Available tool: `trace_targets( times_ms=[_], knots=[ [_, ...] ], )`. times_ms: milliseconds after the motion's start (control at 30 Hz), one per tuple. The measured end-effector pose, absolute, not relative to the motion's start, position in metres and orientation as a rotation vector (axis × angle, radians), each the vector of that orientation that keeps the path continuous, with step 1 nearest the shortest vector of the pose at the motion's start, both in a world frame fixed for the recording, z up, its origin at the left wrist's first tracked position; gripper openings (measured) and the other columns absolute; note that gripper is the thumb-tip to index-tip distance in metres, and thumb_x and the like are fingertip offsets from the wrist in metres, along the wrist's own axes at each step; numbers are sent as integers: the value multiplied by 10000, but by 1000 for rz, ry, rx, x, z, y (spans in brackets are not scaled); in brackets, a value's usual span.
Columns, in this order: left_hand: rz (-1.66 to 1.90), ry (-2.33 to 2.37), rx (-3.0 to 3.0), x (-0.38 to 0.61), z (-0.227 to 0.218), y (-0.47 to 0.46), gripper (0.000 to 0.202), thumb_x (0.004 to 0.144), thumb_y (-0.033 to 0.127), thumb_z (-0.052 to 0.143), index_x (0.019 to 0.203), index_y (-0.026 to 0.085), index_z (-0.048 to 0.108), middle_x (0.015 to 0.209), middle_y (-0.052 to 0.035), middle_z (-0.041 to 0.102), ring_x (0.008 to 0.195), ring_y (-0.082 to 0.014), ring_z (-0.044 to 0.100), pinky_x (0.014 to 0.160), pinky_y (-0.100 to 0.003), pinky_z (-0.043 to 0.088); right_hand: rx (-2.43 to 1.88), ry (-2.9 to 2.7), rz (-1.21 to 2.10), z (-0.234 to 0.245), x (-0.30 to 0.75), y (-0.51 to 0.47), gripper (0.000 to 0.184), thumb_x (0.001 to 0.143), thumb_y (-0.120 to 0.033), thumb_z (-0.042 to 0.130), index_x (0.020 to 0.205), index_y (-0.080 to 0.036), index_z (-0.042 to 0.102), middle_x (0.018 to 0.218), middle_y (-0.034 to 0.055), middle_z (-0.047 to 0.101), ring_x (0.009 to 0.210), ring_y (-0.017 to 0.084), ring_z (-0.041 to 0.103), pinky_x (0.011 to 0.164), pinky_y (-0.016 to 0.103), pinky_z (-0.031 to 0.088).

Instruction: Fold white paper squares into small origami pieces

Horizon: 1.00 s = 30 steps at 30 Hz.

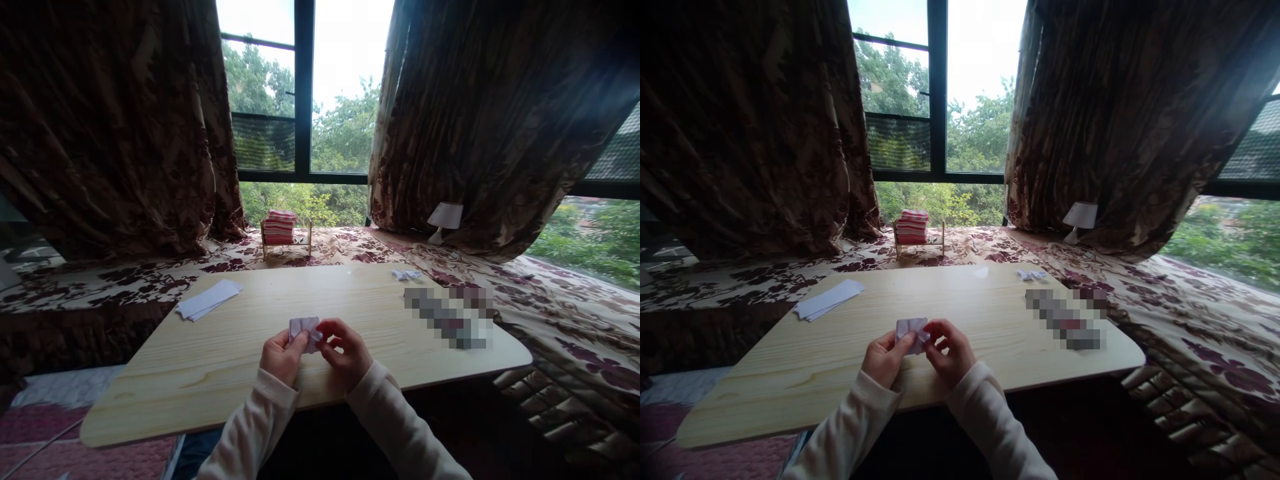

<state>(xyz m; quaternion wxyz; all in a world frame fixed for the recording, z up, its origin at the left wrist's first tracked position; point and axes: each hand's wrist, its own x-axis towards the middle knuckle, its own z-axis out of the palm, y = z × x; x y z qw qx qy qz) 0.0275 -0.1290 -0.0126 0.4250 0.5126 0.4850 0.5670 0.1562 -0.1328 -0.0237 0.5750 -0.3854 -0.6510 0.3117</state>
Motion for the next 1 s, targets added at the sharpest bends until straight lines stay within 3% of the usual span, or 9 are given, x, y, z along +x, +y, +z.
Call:
trace_targets(
  times_ms=[167, 333, 533, 733, 1000],
  knots=[
    [1353, 1229, 1376, 27, -11, -129, 321, 636, 357, 611, 775, 83, 705, 627, -47, 666, 639, -191, 594, 606, -261, 447, -914, -1539, 725, -22, 156, -134, 118, 689, -134, 543, 796, -183, 550, 740, 8, 563, 662, 118, 545, 512, 198, 434],
    [1319, 1247, 1434, 27, -10, -129, 299, 633, 352, 608, 714, 81, 707, 574, -28, 640, 583, -174, 571, 539, -237, 418, -909, -1587, 676, -21, 157, -134, 40, 718, -145, 541, 740, -179, 537, 742, 7, 548, 659, 111, 543, 507, 192, 436],
    [1344, 1275, 1399, 25, -12, -127, 326, 650, 368, 592, 741, 73, 697, 586, -38, 641, 579, -170, 567, 570, -247, 431, -891, -1634, 552, -20, 159, -134, 57, 705, -126, 543, 724, -178, 556, 830, 22, 536, 650, 99, 551, 473, 179, 423],
    [1338, 1276, 1409, 25, -11, -128, 272, 633, 356, 600, 629, 95, 678, 496, -6, 577, 519, -143, 519, 525, -235, 397, -883, -1635, 527, -19, 159, -134, 35, 713, -150, 550, 710, -177, 572, 820, 25, 537, 645, 101, 551, 473, 185, 436],
    [1350, 1256, 1411, 27, -8, -131, 286, 643, 359, 585, 675, 95, 690, 533, -6, 598, 546, -147, 535, 545, -237, 406, -910, -1643, 544, -20, 160, -134, 83, 764, -210, 517, 716, -172, 573, 805, 31, 548, 679, 115, 546, 506, 197, 455]
  ],
)
